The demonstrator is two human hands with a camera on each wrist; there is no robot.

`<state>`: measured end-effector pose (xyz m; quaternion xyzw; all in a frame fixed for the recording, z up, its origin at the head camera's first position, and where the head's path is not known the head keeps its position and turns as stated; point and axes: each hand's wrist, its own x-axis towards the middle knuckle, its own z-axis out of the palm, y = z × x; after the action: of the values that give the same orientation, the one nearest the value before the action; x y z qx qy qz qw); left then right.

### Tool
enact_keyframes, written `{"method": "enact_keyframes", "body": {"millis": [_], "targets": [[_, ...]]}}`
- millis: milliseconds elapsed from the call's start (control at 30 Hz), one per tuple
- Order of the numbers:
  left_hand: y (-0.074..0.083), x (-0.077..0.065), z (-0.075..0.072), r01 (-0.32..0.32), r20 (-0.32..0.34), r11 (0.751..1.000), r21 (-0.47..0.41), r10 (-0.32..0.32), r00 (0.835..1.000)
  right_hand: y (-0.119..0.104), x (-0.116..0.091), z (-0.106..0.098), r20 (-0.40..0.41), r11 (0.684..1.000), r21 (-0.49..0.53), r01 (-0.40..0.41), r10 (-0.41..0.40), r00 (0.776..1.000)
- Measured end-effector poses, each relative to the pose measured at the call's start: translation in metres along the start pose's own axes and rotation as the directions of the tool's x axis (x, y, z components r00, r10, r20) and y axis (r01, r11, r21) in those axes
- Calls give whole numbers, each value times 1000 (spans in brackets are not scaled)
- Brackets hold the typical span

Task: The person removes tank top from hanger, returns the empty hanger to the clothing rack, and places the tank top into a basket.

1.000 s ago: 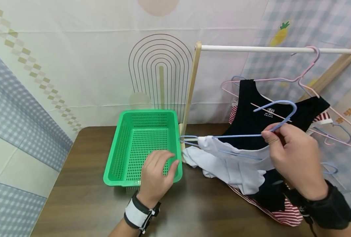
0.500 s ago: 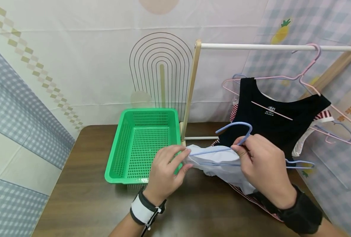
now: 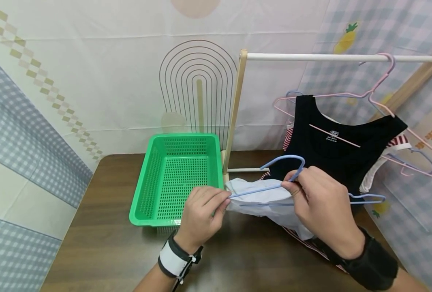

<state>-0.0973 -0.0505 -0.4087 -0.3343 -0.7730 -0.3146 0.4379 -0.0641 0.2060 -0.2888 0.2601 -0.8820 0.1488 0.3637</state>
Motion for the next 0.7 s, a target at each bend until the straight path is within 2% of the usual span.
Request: {"method": "enact_keyframes", "body": {"millis": [467, 700], "targets": [[-4, -2, -4, -78, -68, 995, -56, 74, 995, 2, 4, -4, -5, 1000, -17, 6, -6, 1000], [-9, -5, -8, -58, -109, 992, -115, 45, 993, 7, 6, -9, -23, 1000, -25, -10, 9, 1000]]}}
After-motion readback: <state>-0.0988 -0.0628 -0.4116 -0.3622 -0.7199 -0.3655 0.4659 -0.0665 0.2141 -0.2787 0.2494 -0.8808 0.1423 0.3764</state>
